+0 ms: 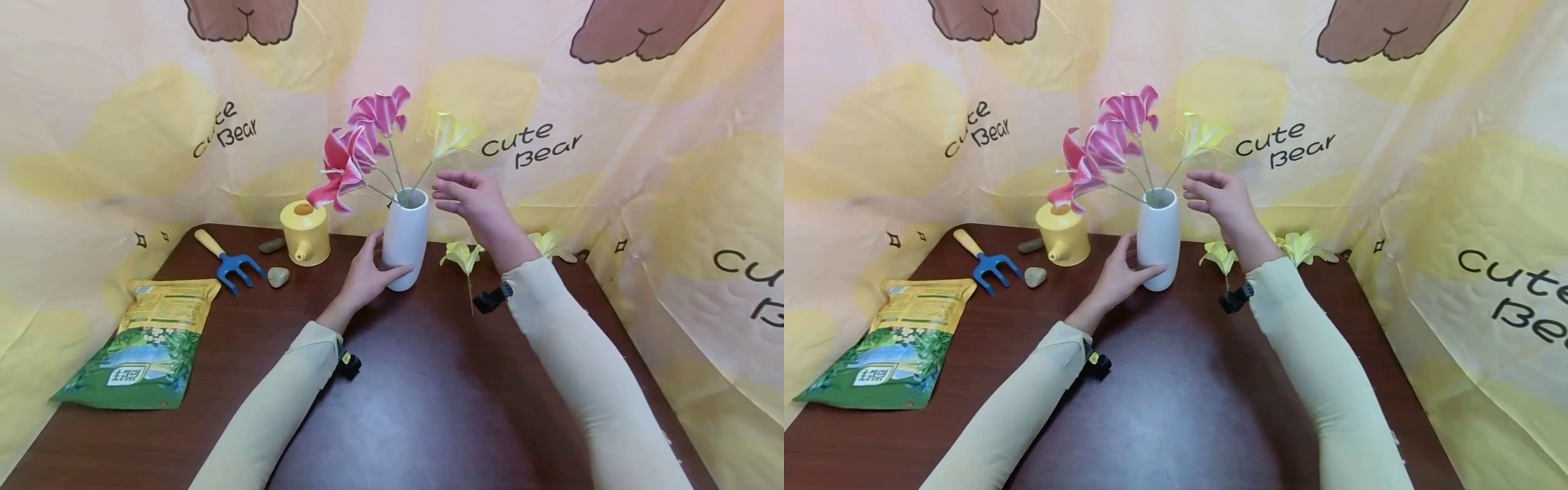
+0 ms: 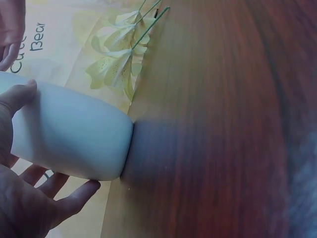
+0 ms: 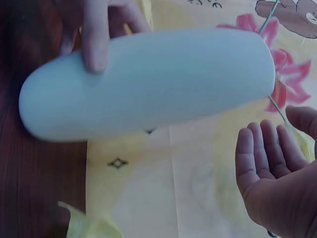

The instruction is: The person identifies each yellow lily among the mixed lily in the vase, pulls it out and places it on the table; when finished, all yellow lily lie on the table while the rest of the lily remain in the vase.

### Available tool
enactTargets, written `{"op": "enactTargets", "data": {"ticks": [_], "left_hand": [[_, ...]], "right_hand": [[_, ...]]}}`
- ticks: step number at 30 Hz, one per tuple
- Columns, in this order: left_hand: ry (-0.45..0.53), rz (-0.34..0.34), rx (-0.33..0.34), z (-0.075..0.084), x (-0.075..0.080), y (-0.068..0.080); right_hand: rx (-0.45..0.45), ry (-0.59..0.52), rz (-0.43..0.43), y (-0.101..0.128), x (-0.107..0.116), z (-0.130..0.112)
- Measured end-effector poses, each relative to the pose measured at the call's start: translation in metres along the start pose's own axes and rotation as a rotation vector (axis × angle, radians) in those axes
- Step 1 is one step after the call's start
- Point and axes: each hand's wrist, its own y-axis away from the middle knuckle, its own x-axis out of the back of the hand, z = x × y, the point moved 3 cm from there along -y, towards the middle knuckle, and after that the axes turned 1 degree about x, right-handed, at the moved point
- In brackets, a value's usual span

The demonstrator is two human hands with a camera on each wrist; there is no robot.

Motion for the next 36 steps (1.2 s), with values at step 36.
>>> {"op": "enactTargets", "data": {"ticks": [36], "left_hand": [[0.009, -0.01, -0.021, -0.004, 0.001, -0.001]], "right_hand": [[0.135, -0.128, 0.211, -0.012, -0.044, -0.003]]}}
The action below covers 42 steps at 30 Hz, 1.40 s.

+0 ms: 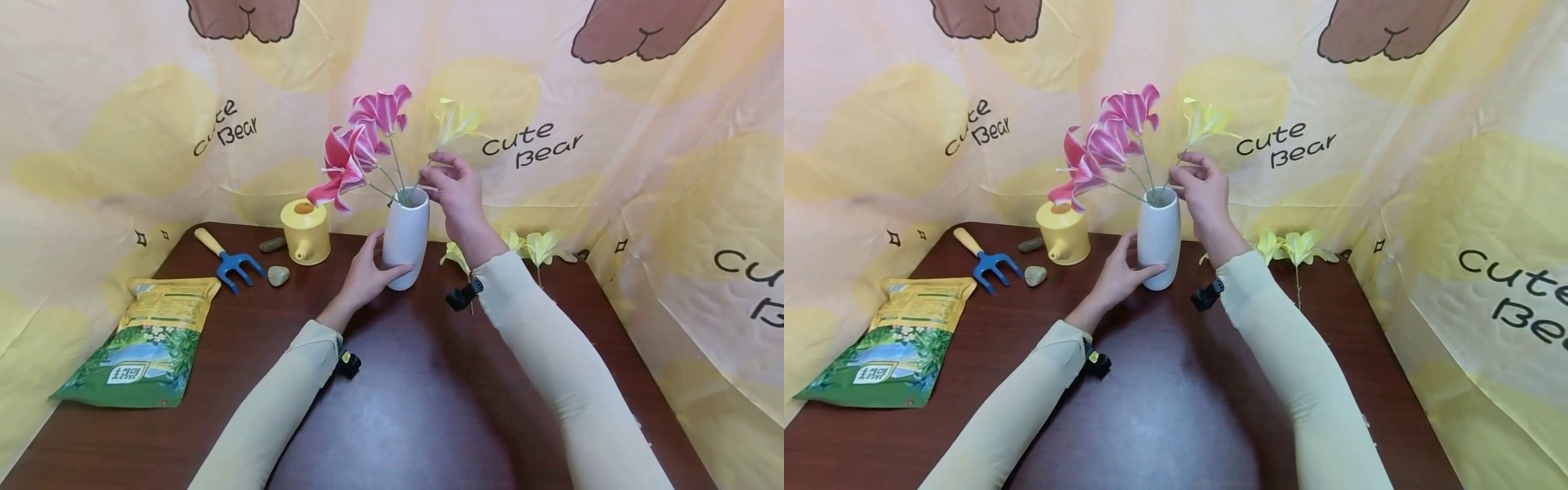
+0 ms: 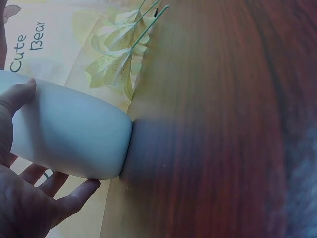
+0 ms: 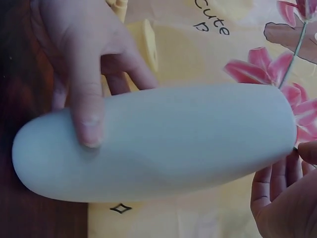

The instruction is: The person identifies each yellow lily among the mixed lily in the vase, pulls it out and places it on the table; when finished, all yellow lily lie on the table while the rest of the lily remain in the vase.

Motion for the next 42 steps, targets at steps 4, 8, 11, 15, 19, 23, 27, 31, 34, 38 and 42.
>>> {"op": "enactTargets", "data": {"ticks": [4, 8, 11, 15, 19, 23, 27, 31, 34, 38, 42], "left_hand": [[-0.003, 0.001, -0.007, 0.0, 0.0, -0.001], [-0.005, 0.0, -0.005, -0.001, 0.0, -0.001], [-0.005, -0.001, -0.001, -0.002, 0.0, -0.002], [-0.006, 0.003, 0.0, -0.002, 0.0, -0.002], [-0.009, 0.007, 0.003, -0.001, 0.001, -0.002], [-0.019, 0.007, 0.014, -0.002, 0.0, -0.002], [-0.023, 0.005, 0.025, -0.002, -0.001, -0.002], [-0.016, 0.003, 0.029, -0.003, -0.001, -0.001], [-0.011, 0.006, 0.03, -0.002, 0.0, 0.0], [-0.004, 0.003, 0.027, -0.001, 0.0, 0.0], [0.003, -0.004, 0.034, -0.001, 0.0, 0.0]], "right_hand": [[0.032, -0.021, 0.01, -0.002, 0.002, -0.014], [0.059, -0.079, 0.015, -0.005, 0.006, -0.032], [0.078, -0.12, 0.017, -0.007, 0.012, -0.044], [0.083, -0.146, 0.013, -0.008, 0.024, -0.056], [0.067, -0.141, 0.009, -0.009, 0.037, -0.058], [0.052, -0.119, 0.01, -0.007, 0.054, -0.051], [0.033, -0.069, -0.003, -0.002, 0.078, -0.04], [0.016, -0.001, -0.008, 0.003, 0.108, -0.03], [0.002, 0.034, -0.024, 0.006, 0.135, -0.025], [-0.033, 0.084, -0.076, 0.01, 0.176, -0.018], [-0.095, 0.179, -0.144, 0.013, 0.22, -0.008]]}}
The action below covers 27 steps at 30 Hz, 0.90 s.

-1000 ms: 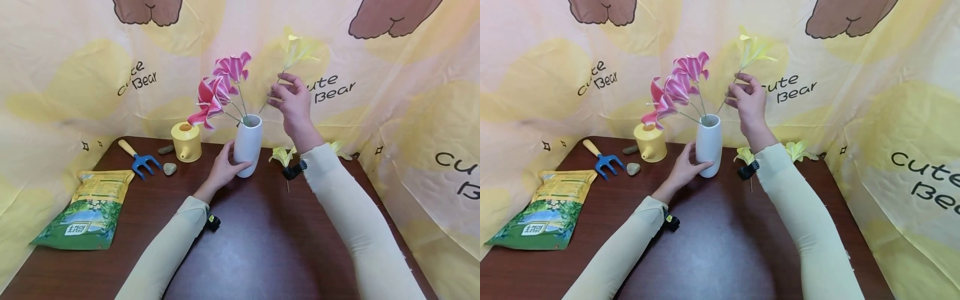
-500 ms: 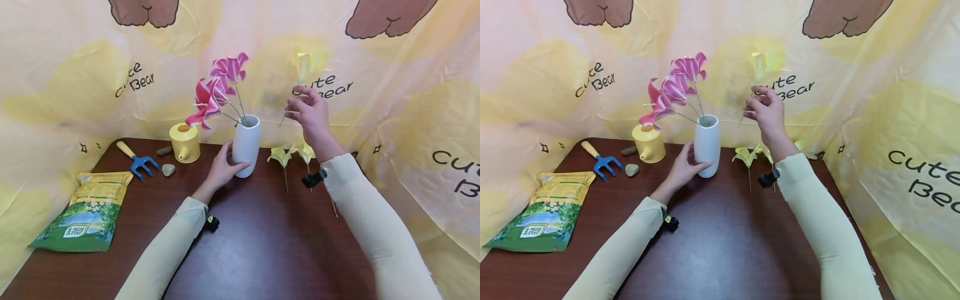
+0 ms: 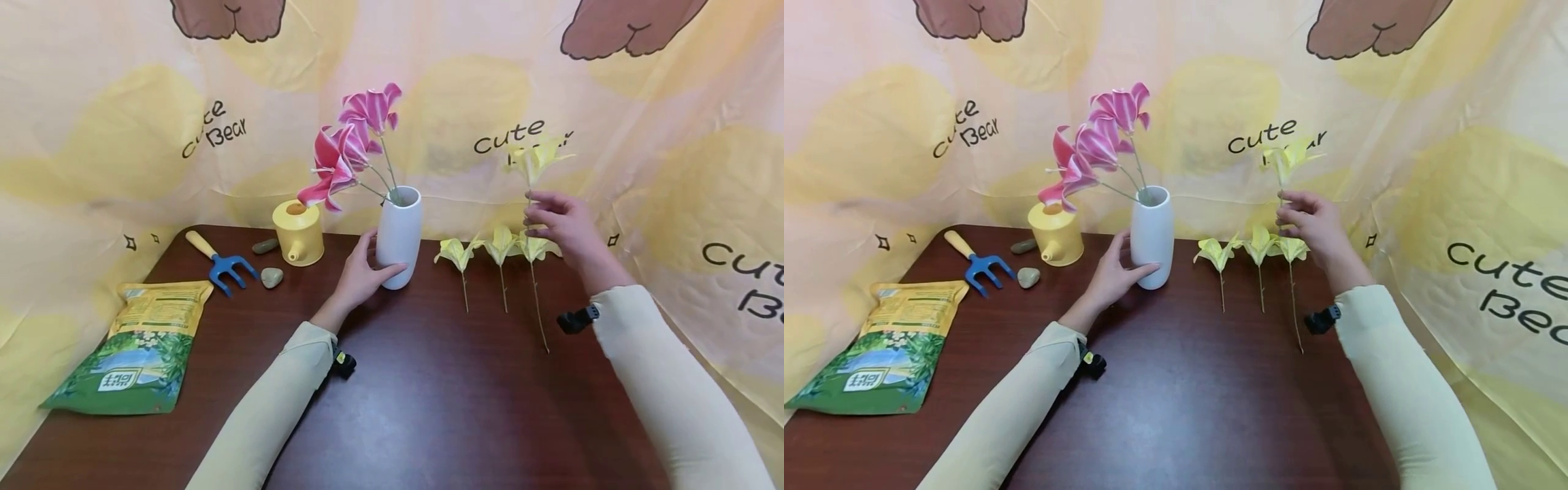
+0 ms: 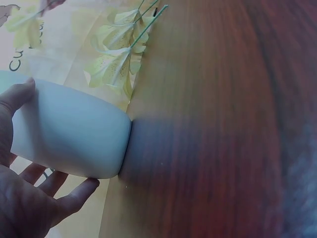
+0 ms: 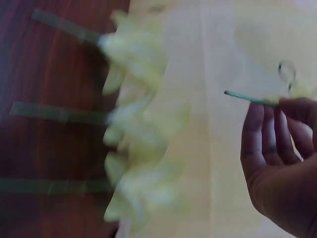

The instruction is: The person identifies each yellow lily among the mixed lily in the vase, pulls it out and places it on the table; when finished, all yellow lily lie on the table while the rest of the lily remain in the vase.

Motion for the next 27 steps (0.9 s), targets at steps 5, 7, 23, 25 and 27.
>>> {"op": "enactTargets", "data": {"ticks": [5, 7, 23, 25, 27], "left_hand": [[0.001, 0.002, 0.0, -0.001, 0.0, 0.0], [-0.003, 0.002, -0.003, -0.002, 0.0, -0.001], [-0.013, 0.003, -0.002, -0.002, 0.0, -0.002], [-0.014, 0.0, 0.0, -0.002, 0.0, -0.002], [-0.016, -0.001, 0.0, -0.002, 0.0, -0.001]], "right_hand": [[-0.077, 0.208, -0.028, 0.011, 0.041, 0.02], [-0.101, 0.223, -0.019, 0.018, 0.056, 0.027], [-0.217, 0.143, 0.069, 0.055, 0.126, 0.072], [-0.226, 0.145, 0.066, 0.057, 0.129, 0.078], [-0.242, 0.165, 0.055, 0.058, 0.132, 0.084]]}}
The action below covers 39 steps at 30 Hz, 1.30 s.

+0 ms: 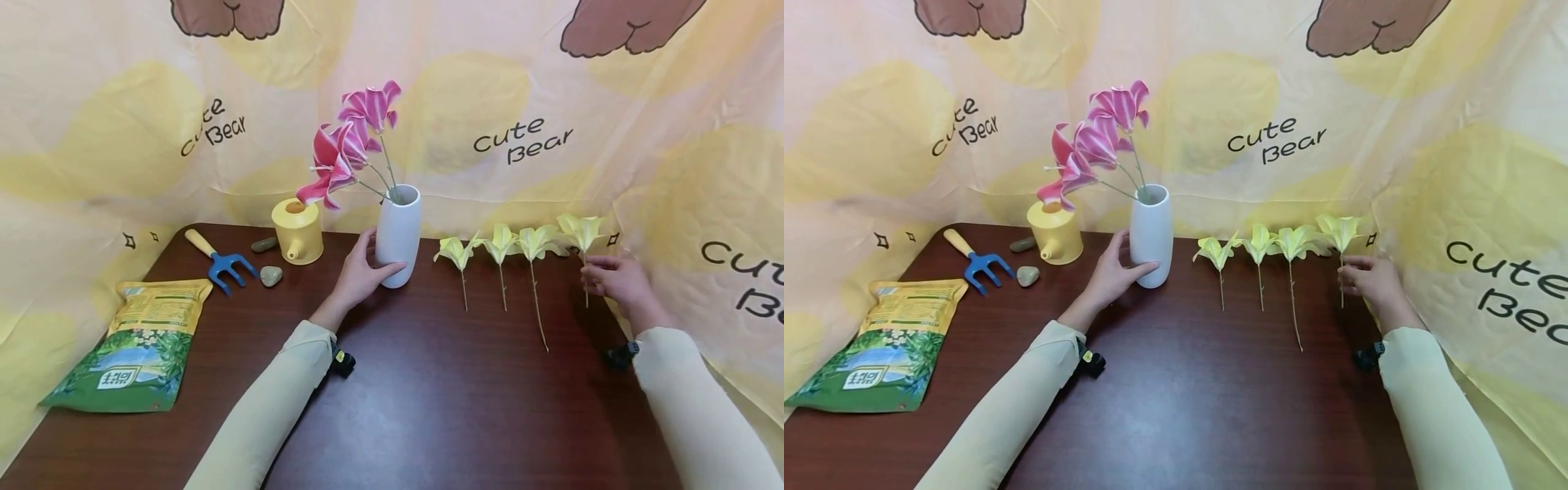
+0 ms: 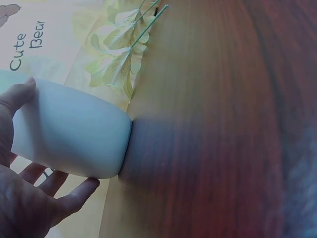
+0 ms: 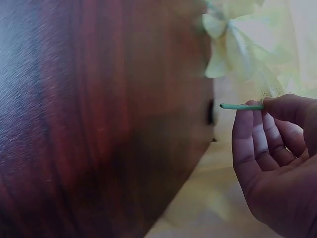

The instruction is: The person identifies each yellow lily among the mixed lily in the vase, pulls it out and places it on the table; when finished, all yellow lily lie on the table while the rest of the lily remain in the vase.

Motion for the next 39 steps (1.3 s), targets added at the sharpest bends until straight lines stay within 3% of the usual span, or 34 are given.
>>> {"op": "enactTargets", "data": {"ticks": [8, 25, 35, 39], "left_hand": [[-0.01, -0.012, 0.002, 0.003, 0.003, 0.001], [0.015, -0.031, -0.008, 0.001, 0.008, -0.001], [-0.012, -0.027, -0.023, 0.004, 0.008, 0.001], [-0.03, -0.043, -0.027, 0.002, 0.011, 0.003]], "right_hand": [[-0.052, 0.146, -0.042, -0.005, -0.003, 0.023], [-0.136, 0.085, -0.047, -0.011, -0.007, 0.05], [-0.108, 0.045, -0.018, -0.007, -0.003, 0.055], [-0.078, 0.099, 0.02, -0.001, -0.003, 0.053]]}}
